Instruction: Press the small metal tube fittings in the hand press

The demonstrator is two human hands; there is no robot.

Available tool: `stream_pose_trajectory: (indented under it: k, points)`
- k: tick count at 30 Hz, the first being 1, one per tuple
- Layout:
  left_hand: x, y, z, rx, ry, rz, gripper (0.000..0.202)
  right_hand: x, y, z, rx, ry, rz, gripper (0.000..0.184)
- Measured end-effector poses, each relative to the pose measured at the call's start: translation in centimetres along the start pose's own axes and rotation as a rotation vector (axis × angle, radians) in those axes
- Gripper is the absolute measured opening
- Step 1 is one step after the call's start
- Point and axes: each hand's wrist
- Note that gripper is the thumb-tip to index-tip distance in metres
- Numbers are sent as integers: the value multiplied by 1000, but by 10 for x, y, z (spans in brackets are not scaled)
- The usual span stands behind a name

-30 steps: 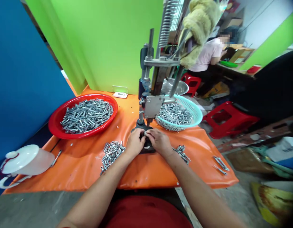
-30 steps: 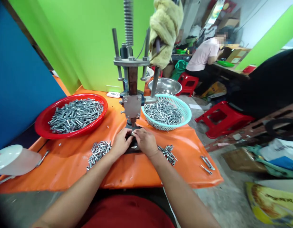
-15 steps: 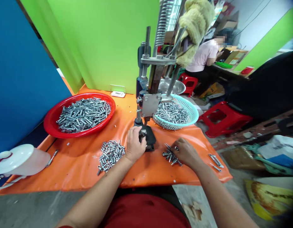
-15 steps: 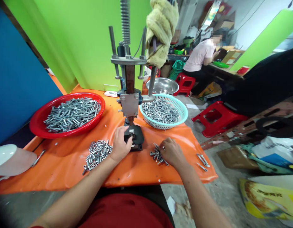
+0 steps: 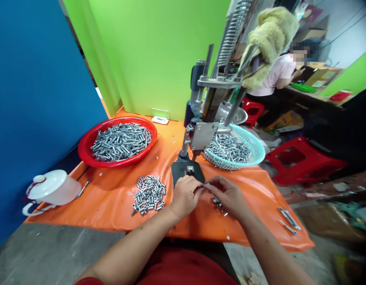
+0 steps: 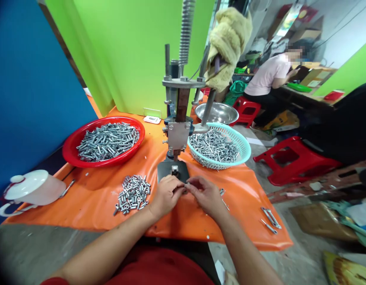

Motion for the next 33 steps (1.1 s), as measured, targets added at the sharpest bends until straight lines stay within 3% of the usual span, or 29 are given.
stream_pose_trajectory:
  k: [3,5,8,12,20,29,31,33]
  points:
    - [11,6,-1,-137,-154,-147,10,-8,19,14,-74,218,15,29]
    - [19,13,1,-235,-220,-266,17,-7,34,17,-128,175,-45,27]
    - [31,25,6,-279,-256,-350,13,0,53,17,-136,-12,-188,21]
    - [37,32,11,-275,-288,-358,3,6,68,16,-80,-190,-321,14]
    - [35,31,10,-283,-333,-366,1,18,74,9,48,-415,-427,14]
    - [32,37,12,-302,-331,-331,12,17,77,14,115,-221,-316,16]
    - [33,37,14,-312,-342,-336,10,12,82,5,145,-203,-296,17]
    - [35,38,16,-322,-358,-339,10,13,94,-15,62,-144,-262,20]
Point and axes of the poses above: each hand's wrist, its own y-axis towards the middle knuckle, its own z-axis out of the palm, x = y × z, and after that the axes turned 4 degrees about y, right-handed
